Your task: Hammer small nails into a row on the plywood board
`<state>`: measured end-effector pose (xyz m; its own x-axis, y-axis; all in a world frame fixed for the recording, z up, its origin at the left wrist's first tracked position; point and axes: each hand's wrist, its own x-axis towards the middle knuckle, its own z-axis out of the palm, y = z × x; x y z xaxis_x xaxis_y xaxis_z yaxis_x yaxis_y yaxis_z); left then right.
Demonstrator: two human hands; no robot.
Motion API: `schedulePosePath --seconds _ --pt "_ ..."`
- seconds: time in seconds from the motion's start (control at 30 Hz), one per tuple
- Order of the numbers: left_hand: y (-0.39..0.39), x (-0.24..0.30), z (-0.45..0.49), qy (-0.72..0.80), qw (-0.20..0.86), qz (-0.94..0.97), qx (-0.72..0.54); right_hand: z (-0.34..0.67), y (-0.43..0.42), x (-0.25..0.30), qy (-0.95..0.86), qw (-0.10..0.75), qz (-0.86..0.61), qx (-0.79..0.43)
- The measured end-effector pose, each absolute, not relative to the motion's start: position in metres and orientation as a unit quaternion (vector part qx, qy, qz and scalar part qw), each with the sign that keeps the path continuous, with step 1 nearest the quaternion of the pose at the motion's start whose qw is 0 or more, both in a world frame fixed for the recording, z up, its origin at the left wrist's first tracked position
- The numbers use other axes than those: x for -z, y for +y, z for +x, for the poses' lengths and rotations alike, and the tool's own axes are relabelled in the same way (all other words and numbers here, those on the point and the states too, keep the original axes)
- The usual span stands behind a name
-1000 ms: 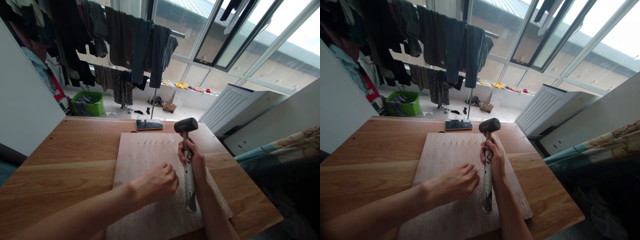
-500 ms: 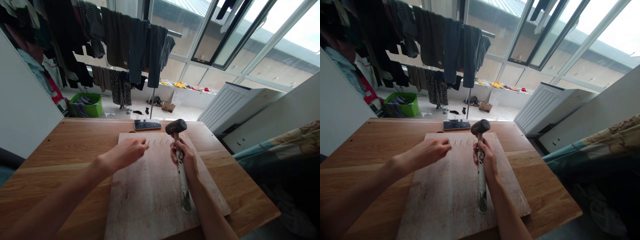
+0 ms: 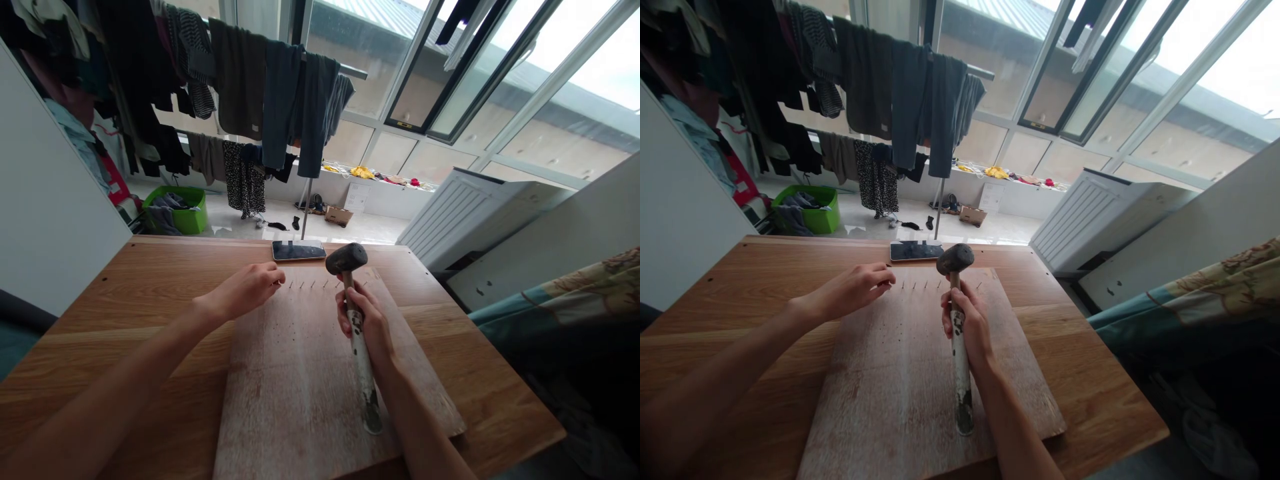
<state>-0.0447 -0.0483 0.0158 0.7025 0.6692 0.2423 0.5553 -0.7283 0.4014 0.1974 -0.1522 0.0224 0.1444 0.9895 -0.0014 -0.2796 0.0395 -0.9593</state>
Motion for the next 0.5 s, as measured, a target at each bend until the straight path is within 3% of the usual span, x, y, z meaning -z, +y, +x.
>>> schedulePosePath --seconds 0.2,0.5 --pt "-0.037 0.013 -0.047 0.345 0.336 0.819 -0.311 0.188 -0.155 -0.023 -0.411 0.580 -0.453 -0.538" --pt "-0.034 0.025 -0.045 0.340 0.306 0.815 -0.356 0.159 -0.153 -0.034 -0.444 0.552 -0.409 -0.575"
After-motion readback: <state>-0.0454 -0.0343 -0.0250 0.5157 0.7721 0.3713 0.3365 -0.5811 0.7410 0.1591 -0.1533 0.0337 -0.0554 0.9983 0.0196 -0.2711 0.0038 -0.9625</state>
